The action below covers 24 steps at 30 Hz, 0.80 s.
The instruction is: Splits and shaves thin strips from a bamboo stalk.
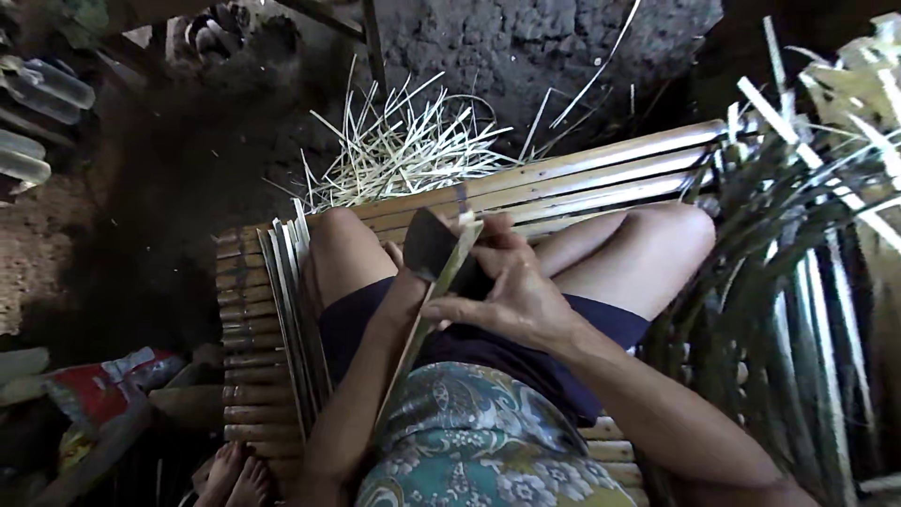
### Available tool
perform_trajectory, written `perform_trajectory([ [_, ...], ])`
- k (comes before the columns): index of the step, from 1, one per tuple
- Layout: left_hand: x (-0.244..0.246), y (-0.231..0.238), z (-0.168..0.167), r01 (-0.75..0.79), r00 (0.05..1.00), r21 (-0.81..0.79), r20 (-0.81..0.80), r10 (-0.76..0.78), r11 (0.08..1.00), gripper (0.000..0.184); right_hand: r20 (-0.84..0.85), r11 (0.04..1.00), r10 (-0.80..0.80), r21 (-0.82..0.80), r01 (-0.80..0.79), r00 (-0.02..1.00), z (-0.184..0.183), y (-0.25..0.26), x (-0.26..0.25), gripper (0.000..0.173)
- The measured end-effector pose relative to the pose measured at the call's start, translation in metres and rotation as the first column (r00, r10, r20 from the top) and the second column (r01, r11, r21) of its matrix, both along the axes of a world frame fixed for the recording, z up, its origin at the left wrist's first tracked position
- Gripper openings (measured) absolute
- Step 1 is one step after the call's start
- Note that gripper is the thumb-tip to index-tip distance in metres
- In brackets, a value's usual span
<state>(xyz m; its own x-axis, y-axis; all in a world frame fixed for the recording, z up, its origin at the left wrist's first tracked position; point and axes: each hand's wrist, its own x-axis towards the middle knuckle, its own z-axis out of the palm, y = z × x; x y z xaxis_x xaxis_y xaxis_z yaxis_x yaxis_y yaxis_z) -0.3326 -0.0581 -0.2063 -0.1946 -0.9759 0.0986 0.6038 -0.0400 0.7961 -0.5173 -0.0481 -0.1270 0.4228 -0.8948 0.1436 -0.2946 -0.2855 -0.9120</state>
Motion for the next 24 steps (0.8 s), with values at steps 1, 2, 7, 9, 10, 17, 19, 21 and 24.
perform_trajectory([
  [1,0.001,-0.006,-0.01,0.138,0.979,0.004,-0.155,-0.136,0.99,0.037,0.011,0.998,-0.026,-0.065,0.027,1.0,-0.002,-0.004,-0.001,0.045],
  [2,-0.002,-0.011,-0.015,0.23,0.937,0.03,-0.277,-0.213,0.973,0.049,0.033,0.993,-0.053,-0.1,0.056,0.998,-0.003,-0.007,-0.002,0.043],
  [7,-0.013,-0.03,-0.018,0.177,0.866,0.163,-0.495,-0.074,0.971,0.044,0.072,0.938,-0.15,-0.305,0.165,0.986,0.001,0.001,-0.01,0.031],
  [9,-0.03,-0.023,0.03,-0.064,0.896,0.54,-0.34,0.287,0.839,0.047,0.094,0.887,-0.197,-0.406,0.218,0.976,0.003,0.013,-0.014,0.032],
  [10,-0.035,-0.022,0.044,-0.104,0.888,0.634,-0.289,0.359,0.766,0.048,0.103,0.87,-0.206,-0.435,0.231,0.973,0.002,0.018,-0.016,0.035],
  [17,-0.048,0.014,0.049,0.144,0.97,0.296,-0.231,-0.075,0.944,0.025,0.005,0.888,-0.373,-0.287,0.358,0.928,-0.007,-0.007,-0.047,0.034],
  [19,-0.05,0.01,0.045,0.026,0.97,0.428,-0.231,0.081,0.904,0.029,0.011,0.924,-0.269,-0.278,0.262,0.963,-0.005,-0.005,-0.04,0.038],
  [21,-0.039,0.005,0.039,-0.05,0.947,0.587,-0.23,0.226,0.808,0.03,-0.002,0.938,-0.13,-0.324,0.122,0.991,-0.012,0.019,-0.021,0.047],
  [24,-0.03,0.003,0.026,-0.044,0.916,0.636,-0.283,0.285,0.771,0.027,-0.075,0.918,-0.003,-0.396,-0.027,0.997,-0.027,0.051,-0.004,0.054],
])
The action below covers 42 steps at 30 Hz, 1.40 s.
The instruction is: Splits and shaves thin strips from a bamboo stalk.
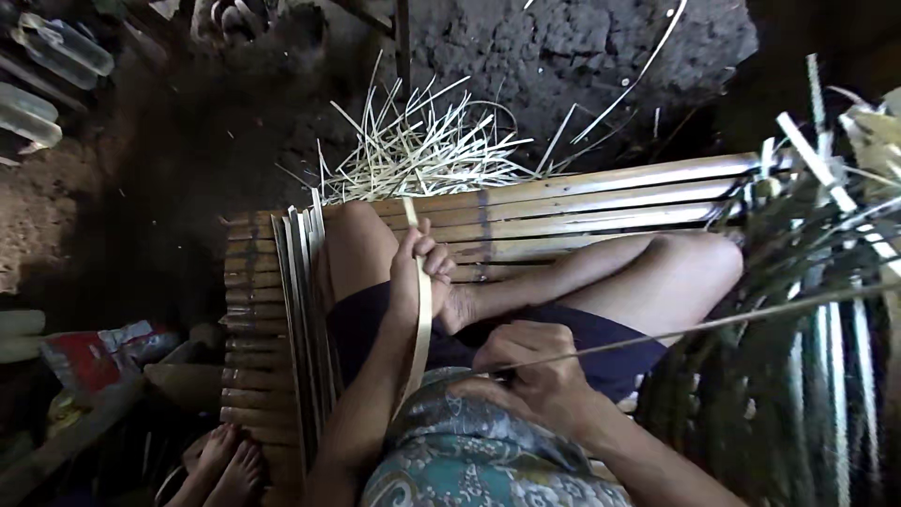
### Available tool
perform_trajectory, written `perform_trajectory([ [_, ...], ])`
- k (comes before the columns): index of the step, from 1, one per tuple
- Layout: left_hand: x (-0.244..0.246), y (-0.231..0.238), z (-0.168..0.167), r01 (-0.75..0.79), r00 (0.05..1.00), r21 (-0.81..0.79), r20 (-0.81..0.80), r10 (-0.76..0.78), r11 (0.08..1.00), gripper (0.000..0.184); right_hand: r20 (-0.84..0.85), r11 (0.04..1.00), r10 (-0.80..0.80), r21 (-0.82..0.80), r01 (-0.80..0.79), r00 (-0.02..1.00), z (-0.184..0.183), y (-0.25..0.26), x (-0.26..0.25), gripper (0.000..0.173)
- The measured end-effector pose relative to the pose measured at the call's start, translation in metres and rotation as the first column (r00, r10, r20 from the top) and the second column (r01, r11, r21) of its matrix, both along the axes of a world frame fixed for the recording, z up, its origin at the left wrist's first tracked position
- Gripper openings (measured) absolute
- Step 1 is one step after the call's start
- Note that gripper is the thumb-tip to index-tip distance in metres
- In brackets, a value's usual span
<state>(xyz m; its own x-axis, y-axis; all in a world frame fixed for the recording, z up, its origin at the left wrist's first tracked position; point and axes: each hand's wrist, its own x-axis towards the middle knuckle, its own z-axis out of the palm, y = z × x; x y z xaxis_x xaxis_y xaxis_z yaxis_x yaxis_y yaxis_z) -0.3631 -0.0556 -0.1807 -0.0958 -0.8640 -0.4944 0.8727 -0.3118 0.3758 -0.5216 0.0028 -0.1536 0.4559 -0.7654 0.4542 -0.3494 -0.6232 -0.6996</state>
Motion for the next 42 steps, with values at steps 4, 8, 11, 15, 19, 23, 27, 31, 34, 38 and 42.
perform_trajectory([
  [4,-0.012,0.006,0.005,0.24,0.967,-0.384,0.014,-0.255,0.891,0.022,0.015,0.991,-0.085,0.107,0.083,0.996,0.001,-0.029,-0.014,0.048],
  [8,-0.021,0.019,0.015,0.311,0.941,-0.321,0.234,-0.244,0.894,0.031,0.047,0.955,-0.242,0.186,0.23,0.969,0.013,-0.063,-0.037,0.034],
  [11,-0.012,0.011,0.0,0.083,0.996,-0.122,0.039,-0.079,0.989,0.033,-0.031,0.988,-0.125,0.083,0.127,0.992,0.006,-0.032,-0.019,0.051],
  [15,-0.009,0.011,-0.01,-0.017,0.996,0.033,-0.088,0.019,0.999,0.028,-0.095,0.999,0.004,0.035,-0.001,0.995,-0.012,0.0,-0.002,0.058],
  [19,-0.014,0.02,0.009,0.313,0.95,-0.301,0.08,-0.303,0.901,0.03,0.089,0.941,-0.077,0.336,0.043,0.993,-0.007,-0.04,-0.02,0.033],
  [23,-0.001,0.0,0.041,0.431,0.866,-0.21,0.372,-0.336,0.878,0.032,0.137,0.895,-0.215,0.423,0.139,0.967,0.008,-0.069,-0.02,0.022],
  [27,0.024,-0.023,0.02,0.213,0.953,-0.154,0.251,-0.17,0.965,0.034,-0.022,0.965,-0.219,0.141,0.22,0.976,0.017,-0.069,-0.01,0.039],
  [31,0.054,-0.024,0.003,0.039,0.972,-0.125,0.233,-0.009,0.991,0.037,-0.073,0.981,-0.182,0.05,0.186,0.981,0.015,-0.046,-0.015,0.049],
  [34,0.065,-0.018,-0.006,0.004,0.966,-0.143,0.256,0.033,0.99,0.036,-0.036,0.973,-0.193,0.125,0.196,0.981,0.006,-0.033,-0.018,0.049],
  [38,0.087,-0.015,-0.025,0.018,0.945,-0.128,0.326,0.025,0.992,0.029,-0.005,0.954,-0.203,0.223,0.199,0.979,-0.002,-0.018,-0.02,0.05],
  [42,0.101,-0.002,-0.02,-0.041,0.896,-0.091,0.437,0.077,0.995,0.039,0.028,0.945,-0.191,0.275,0.176,0.981,-0.009,-0.005,-0.017,0.049],
])
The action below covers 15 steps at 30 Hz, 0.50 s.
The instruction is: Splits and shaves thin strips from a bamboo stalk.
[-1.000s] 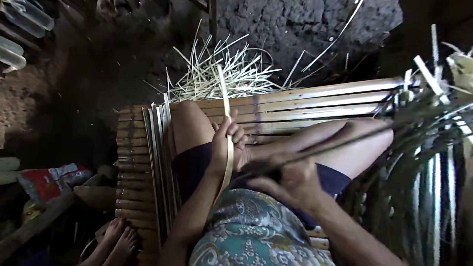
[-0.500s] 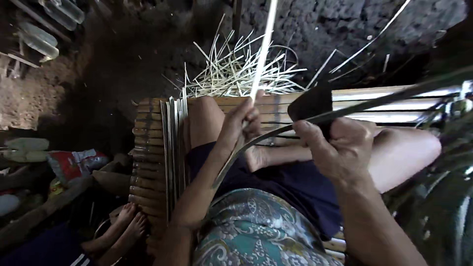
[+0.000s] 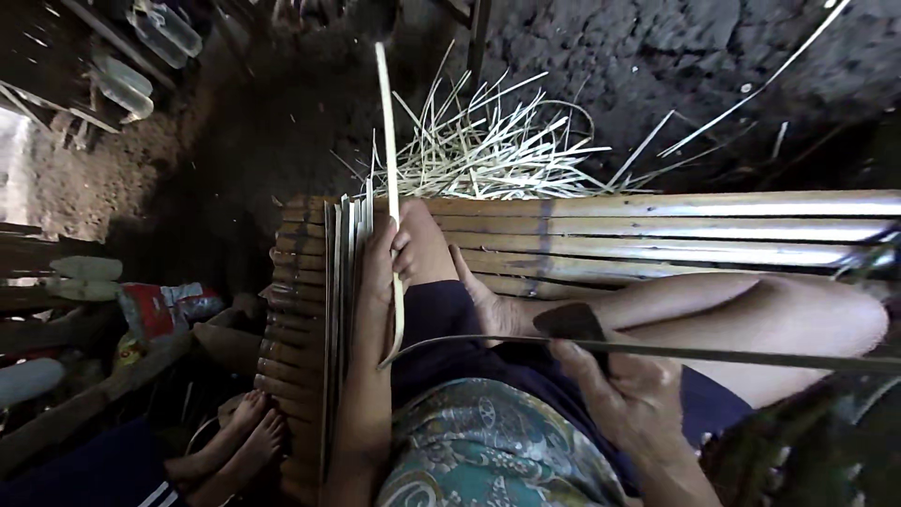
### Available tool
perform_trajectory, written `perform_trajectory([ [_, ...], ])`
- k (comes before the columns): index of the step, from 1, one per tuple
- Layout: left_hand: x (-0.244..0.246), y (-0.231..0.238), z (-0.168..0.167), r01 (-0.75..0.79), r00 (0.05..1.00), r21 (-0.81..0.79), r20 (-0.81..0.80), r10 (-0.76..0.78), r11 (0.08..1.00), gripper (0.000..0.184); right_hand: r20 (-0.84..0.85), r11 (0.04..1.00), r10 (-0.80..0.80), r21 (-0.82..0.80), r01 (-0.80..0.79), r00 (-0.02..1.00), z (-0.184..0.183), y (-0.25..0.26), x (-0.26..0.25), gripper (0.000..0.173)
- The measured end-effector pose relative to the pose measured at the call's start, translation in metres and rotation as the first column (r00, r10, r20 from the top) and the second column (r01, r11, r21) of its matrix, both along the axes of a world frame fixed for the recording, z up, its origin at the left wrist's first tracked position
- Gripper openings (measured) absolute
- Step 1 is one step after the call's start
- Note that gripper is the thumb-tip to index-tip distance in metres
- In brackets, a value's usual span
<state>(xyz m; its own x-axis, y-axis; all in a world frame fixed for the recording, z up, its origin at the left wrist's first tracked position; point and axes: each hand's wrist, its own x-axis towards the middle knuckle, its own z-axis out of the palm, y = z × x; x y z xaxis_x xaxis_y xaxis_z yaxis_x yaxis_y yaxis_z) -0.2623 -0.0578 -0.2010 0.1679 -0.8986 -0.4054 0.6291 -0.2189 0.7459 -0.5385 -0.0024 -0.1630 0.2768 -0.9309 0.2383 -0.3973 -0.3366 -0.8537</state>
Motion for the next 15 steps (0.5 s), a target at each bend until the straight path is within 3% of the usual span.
perform_trajectory([
  [8,0.015,-0.004,0.006,-0.079,0.996,-0.02,0.034,0.08,0.997,0.038,0.023,1.0,-0.031,0.003,0.031,0.999,0.0,0.011,0.002,0.051],
  [10,0.027,-0.006,0.004,-0.1,0.991,-0.058,0.082,0.105,0.993,0.038,0.098,0.998,-0.015,0.061,0.009,0.995,0.006,0.016,-0.005,0.045],
  [13,0.054,0.006,0.011,-0.115,0.94,-0.107,0.308,0.143,0.988,0.036,0.109,0.992,-0.035,0.123,0.021,0.993,0.015,0.028,-0.025,0.044],
  [15,0.055,0.016,0.029,0.018,0.831,0.032,0.555,-0.033,0.999,0.041,0.13,0.983,-0.022,0.182,-0.002,0.991,0.017,0.03,-0.031,0.044],
])
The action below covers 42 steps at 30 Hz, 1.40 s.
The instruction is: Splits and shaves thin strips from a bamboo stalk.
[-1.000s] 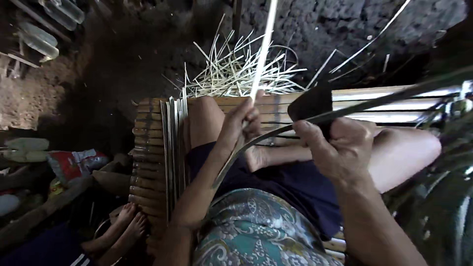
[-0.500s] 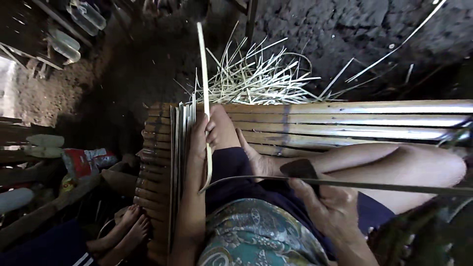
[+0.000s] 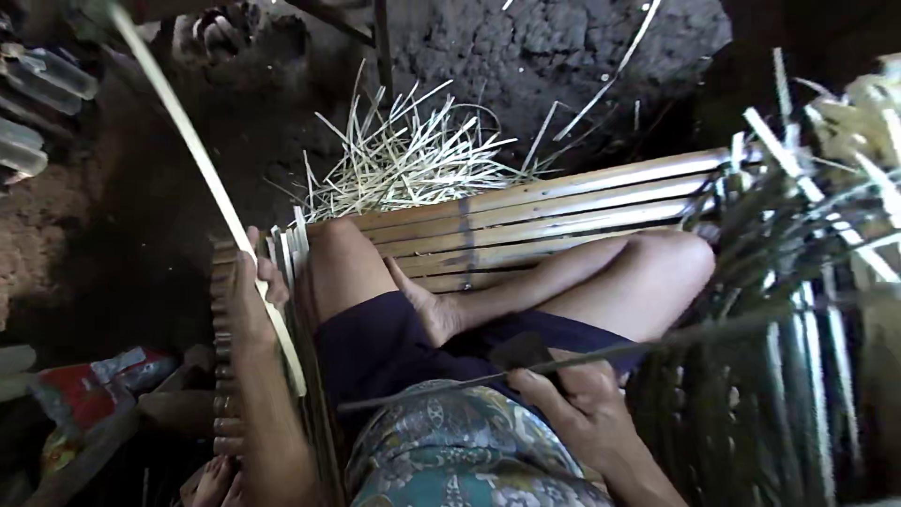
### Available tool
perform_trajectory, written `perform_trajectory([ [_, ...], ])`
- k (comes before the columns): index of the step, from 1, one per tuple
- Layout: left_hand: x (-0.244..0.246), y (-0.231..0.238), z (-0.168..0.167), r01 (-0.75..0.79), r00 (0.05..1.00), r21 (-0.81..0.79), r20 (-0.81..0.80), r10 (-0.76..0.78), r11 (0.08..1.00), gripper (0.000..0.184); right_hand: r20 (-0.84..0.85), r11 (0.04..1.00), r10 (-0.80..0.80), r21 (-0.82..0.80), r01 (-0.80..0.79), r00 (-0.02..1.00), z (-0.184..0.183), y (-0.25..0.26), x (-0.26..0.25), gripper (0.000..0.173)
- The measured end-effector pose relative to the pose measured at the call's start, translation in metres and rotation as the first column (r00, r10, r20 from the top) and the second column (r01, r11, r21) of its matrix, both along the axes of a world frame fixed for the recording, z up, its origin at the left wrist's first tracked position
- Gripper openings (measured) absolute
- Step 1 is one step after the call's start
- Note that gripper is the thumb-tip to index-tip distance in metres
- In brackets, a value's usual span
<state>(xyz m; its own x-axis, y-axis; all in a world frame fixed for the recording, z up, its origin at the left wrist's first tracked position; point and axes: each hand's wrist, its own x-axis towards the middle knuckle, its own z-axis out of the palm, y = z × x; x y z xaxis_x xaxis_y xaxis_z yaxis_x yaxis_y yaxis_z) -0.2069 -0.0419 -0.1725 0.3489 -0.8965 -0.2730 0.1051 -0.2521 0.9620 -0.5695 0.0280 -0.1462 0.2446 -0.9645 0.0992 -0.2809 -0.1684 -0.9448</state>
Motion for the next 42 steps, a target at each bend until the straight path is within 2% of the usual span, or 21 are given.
perform_trajectory([
  [1,0.0,0.006,0.005,0.159,0.981,0.099,0.096,-0.168,0.982,0.04,0.052,0.998,0.027,0.048,-0.029,0.998,0.001,0.0,0.001,0.042],
  [2,-0.001,0.013,0.006,0.355,0.909,0.188,0.161,-0.385,0.916,0.038,0.095,0.995,0.056,0.082,-0.063,0.994,0.002,-0.001,0.005,0.041],
  [4,-0.008,0.026,0.003,0.666,0.648,0.291,0.23,-0.726,0.687,0.028,0.128,0.986,0.132,0.087,-0.144,0.983,0.003,-0.006,0.016,0.044],
  [5,-0.016,0.031,0.006,0.75,0.519,0.341,0.227,-0.824,0.566,0.025,0.132,0.98,0.18,0.064,-0.19,0.975,0.002,-0.008,0.023,0.046],
  [6,-0.024,0.037,0.01,0.797,0.405,0.393,0.212,-0.889,0.457,0.023,0.125,0.972,0.224,0.039,-0.23,0.967,0.002,-0.011,0.03,0.046],
  [8,-0.032,0.043,0.013,0.819,0.25,0.483,0.186,-0.95,0.31,0.02,0.101,0.96,0.278,0.003,-0.279,0.955,0.002,-0.014,0.043,0.047],
  [11,-0.019,0.033,0.0,0.841,0.142,0.45,0.351,-0.926,0.299,0.041,0.02,0.946,0.324,0.027,-0.324,0.946,0.002,-0.015,0.06,0.047],
  [12,-0.014,0.022,-0.004,0.857,0.138,0.392,0.451,-0.882,0.335,0.044,0.004,0.941,0.336,0.039,-0.336,0.942,0.002,-0.015,0.066,0.046],
  [13,-0.015,0.007,0.001,0.852,0.178,0.343,0.519,-0.836,0.395,0.046,-0.018,0.934,0.356,0.05,-0.355,0.934,0.001,-0.014,0.072,0.046],
  [14,-0.022,-0.01,0.014,0.831,0.268,0.299,0.522,-0.81,0.468,0.047,-0.053,0.915,0.399,0.081,-0.394,0.915,0.002,-0.014,0.079,0.047],
  [16,-0.044,-0.046,0.037,0.784,0.515,0.145,0.391,-0.763,0.604,0.058,-0.135,0.844,0.528,0.189,-0.501,0.838,0.008,-0.016,0.093,0.047],
  [18,-0.075,-0.08,0.056,0.743,0.644,0.04,0.227,-0.731,0.668,0.066,-0.2,0.786,0.612,0.258,-0.562,0.765,0.01,-0.016,0.11,0.047],
  [20,-0.108,-0.106,0.071,0.69,0.723,-0.057,0.112,-0.682,0.722,0.057,-0.246,0.741,0.669,0.301,-0.6,0.701,0.009,-0.015,0.121,0.047],
  [23,-0.137,-0.128,0.086,0.598,0.8,-0.138,0.051,-0.597,0.79,0.029,-0.242,0.726,0.682,0.331,-0.602,0.69,0.006,-0.014,0.121,0.048],
  [26,-0.132,-0.128,0.094,0.654,0.756,-0.048,-0.004,-0.655,0.755,0.027,-0.191,0.798,0.568,0.364,-0.48,0.8,-0.005,-0.019,0.093,0.045],
  [28,-0.124,-0.109,0.093,0.712,0.7,0.081,0.004,-0.714,0.698,0.035,-0.081,0.881,0.367,0.349,-0.318,0.927,-0.015,-0.024,0.063,0.036],
  [30,-0.117,-0.077,0.092,0.748,0.639,0.205,0.034,-0.768,0.631,0.038,0.101,0.898,0.173,0.393,-0.199,0.98,-0.019,-0.028,0.033,0.031],
  [32,-0.111,-0.049,0.091,0.805,0.546,0.28,-0.005,-0.838,0.523,0.032,0.221,0.841,0.095,0.504,-0.197,0.971,-0.013,-0.034,0.014,0.036],
  [35,-0.099,-0.021,0.089,0.875,0.408,0.284,0.002,-0.913,0.392,0.029,0.388,0.746,0.043,0.601,-0.288,0.921,0.003,-0.038,0.007,0.022],
  [39,-0.092,0.001,0.1,0.89,0.383,0.238,0.073,-0.921,0.389,0.024,0.564,0.693,0.17,0.514,-0.505,0.808,0.019,-0.038,0.005,0.022],
  [42,-0.092,0.008,0.108,0.883,0.383,0.254,0.095,-0.919,0.395,0.016,0.607,0.657,0.239,0.473,-0.586,0.758,0.029,-0.039,0.009,0.022],
])
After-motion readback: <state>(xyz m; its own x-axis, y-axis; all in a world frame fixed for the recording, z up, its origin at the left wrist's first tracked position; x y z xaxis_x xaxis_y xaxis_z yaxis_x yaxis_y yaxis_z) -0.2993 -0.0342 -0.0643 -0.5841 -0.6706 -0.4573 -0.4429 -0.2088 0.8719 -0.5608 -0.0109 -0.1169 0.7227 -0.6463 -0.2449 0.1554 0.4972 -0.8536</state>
